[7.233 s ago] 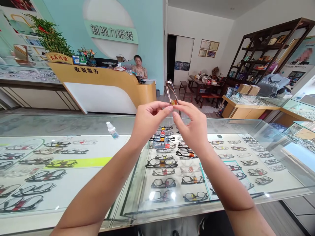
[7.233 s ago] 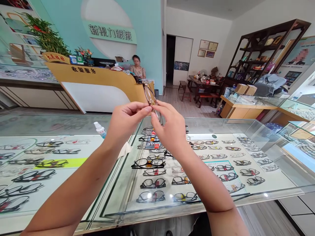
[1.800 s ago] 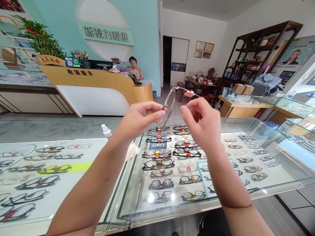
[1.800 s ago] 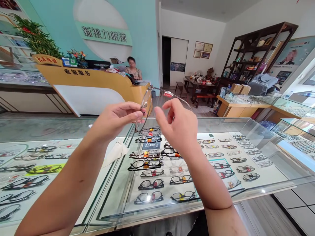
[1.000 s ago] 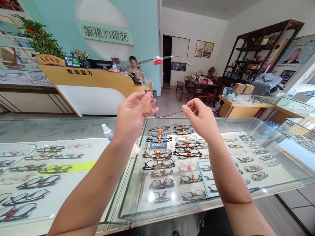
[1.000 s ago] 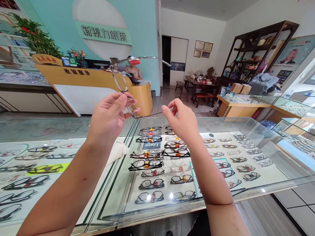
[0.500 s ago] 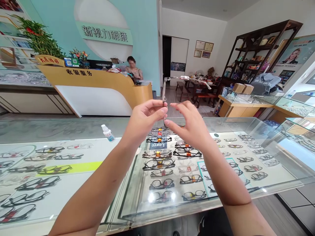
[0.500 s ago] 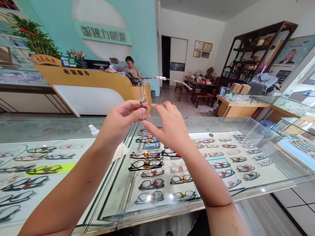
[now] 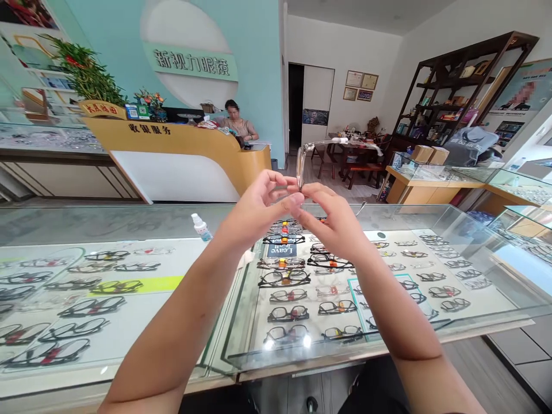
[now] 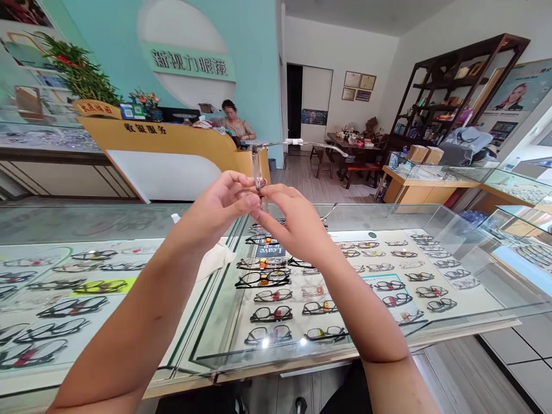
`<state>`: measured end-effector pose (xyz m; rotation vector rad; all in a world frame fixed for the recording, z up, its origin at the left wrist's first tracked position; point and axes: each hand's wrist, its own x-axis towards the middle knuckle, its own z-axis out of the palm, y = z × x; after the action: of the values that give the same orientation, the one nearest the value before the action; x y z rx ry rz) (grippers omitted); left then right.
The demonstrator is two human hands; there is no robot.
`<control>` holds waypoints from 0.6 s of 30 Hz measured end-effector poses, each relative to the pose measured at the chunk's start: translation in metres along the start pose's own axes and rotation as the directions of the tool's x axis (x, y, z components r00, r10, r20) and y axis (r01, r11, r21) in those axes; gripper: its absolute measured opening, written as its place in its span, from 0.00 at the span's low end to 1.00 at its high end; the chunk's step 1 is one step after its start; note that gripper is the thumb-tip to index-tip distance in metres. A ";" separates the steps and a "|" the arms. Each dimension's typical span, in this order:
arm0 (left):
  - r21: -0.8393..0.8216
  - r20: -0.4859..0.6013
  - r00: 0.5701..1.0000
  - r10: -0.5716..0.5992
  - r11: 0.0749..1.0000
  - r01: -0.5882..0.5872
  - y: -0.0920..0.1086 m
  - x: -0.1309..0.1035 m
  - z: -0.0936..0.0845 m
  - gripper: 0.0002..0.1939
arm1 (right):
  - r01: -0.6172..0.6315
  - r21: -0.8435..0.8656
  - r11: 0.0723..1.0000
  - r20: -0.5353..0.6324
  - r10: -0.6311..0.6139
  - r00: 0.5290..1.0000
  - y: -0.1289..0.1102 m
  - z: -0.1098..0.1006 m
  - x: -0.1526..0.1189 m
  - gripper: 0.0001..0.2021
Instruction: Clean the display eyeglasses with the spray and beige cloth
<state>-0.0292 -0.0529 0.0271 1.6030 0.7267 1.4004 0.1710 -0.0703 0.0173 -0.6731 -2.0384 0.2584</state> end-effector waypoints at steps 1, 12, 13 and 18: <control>0.039 -0.041 0.999 0.013 0.999 -0.011 -0.001 0.001 -0.006 0.26 | -0.017 -0.007 1.000 -0.009 0.017 1.000 0.000 0.000 -0.002 0.12; 0.589 -0.735 0.578 0.354 0.756 0.286 -0.119 -0.020 -0.148 0.35 | -0.245 0.009 0.970 -0.206 0.241 0.948 0.062 0.030 -0.048 0.21; 0.572 -0.751 0.578 0.318 0.752 0.329 -0.132 -0.022 -0.155 0.39 | -0.257 0.004 0.966 -0.220 0.252 0.942 0.070 0.034 -0.052 0.21; 0.427 -0.827 0.557 0.084 0.737 0.524 -0.178 -0.026 -0.182 0.46 | -0.320 -0.031 0.947 -0.264 0.301 0.916 0.098 0.044 -0.065 0.25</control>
<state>-0.1921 0.0480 -0.1426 1.1274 2.1190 1.7695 0.1960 -0.0222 -0.0959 -1.0256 -1.6952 0.2654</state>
